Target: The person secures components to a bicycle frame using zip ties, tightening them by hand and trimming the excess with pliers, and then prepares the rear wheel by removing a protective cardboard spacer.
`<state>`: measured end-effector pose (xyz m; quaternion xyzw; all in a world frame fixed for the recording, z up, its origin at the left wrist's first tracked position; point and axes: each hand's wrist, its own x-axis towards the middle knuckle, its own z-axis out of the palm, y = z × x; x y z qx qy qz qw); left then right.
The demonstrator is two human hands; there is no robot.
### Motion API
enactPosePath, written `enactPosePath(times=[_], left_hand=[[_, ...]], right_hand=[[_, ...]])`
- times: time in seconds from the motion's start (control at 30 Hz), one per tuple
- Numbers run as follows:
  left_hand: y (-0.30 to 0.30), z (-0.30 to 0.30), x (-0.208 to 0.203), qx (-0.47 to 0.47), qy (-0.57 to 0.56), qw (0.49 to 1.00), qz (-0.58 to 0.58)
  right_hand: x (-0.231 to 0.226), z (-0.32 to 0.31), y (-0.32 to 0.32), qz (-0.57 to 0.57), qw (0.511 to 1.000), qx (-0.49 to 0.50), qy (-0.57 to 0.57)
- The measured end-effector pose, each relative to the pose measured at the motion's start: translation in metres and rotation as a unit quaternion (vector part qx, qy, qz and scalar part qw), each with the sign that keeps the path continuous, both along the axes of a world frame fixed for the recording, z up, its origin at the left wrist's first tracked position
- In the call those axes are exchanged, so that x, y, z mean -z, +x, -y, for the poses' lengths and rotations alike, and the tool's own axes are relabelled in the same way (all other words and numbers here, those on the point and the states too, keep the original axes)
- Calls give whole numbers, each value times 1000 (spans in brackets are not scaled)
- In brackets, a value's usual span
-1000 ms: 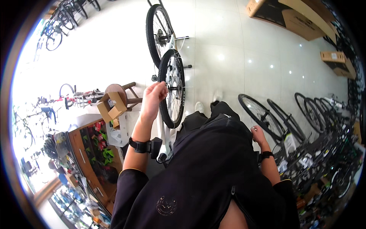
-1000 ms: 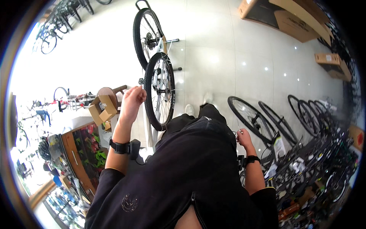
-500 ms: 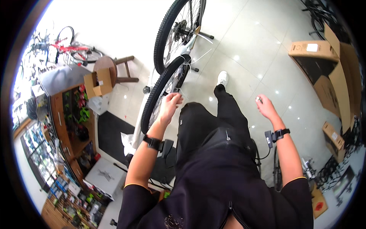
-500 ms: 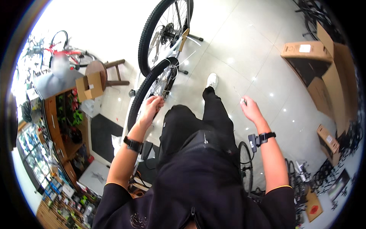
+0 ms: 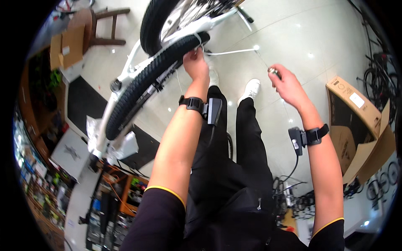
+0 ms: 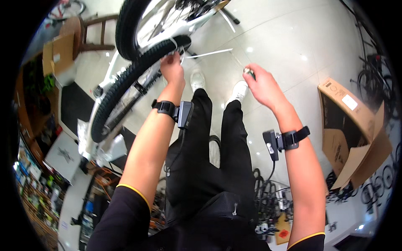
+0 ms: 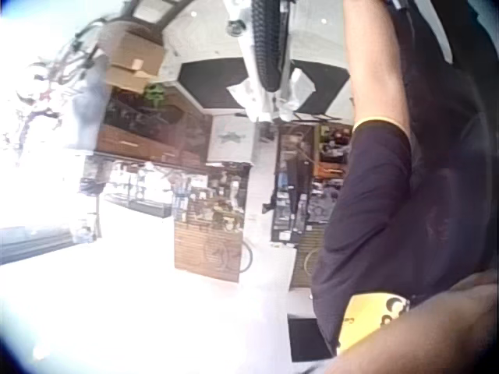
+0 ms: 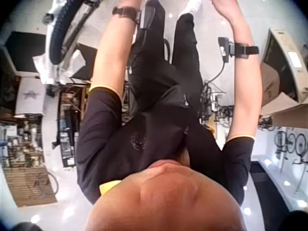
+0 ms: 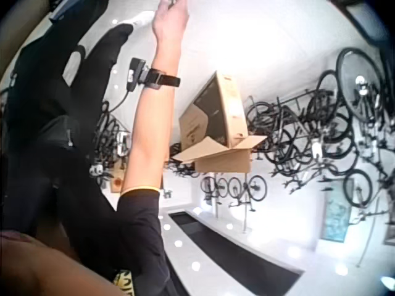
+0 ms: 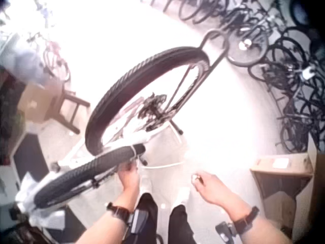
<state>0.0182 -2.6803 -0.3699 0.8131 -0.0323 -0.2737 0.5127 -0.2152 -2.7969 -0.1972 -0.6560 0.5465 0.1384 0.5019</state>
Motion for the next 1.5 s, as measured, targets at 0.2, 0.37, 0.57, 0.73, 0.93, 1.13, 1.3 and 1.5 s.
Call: enactPosePath(times=[0.2, 0.37, 0.57, 0.73, 0.93, 1.13, 1.3, 1.5], left_hand=[[0, -9, -9, 89, -20, 991, 97], [20, -32, -6, 171, -13, 968, 181], [32, -40, -14, 206, -5, 965, 165], [41, -41, -12, 239, -16, 955, 177], [44, -42, -18, 250, -7, 957, 145], [43, -40, -17, 231, -18, 966, 116], [41, -38, -20, 206, -39, 975, 73], [39, -37, -26, 201, -36, 978, 35]], right_hand=[[25, 6, 50, 42, 996, -38, -63], [51, -18, 89, 103, 984, -142, 2], [79, -52, 121, 140, 983, -108, 56], [85, -63, 127, 149, 979, -136, -25], [82, -73, 127, 184, 952, -168, -179], [85, -73, 128, 181, 983, -38, 19], [77, -75, 130, 205, 975, 15, 87], [77, -78, 133, 227, 962, 66, 137]])
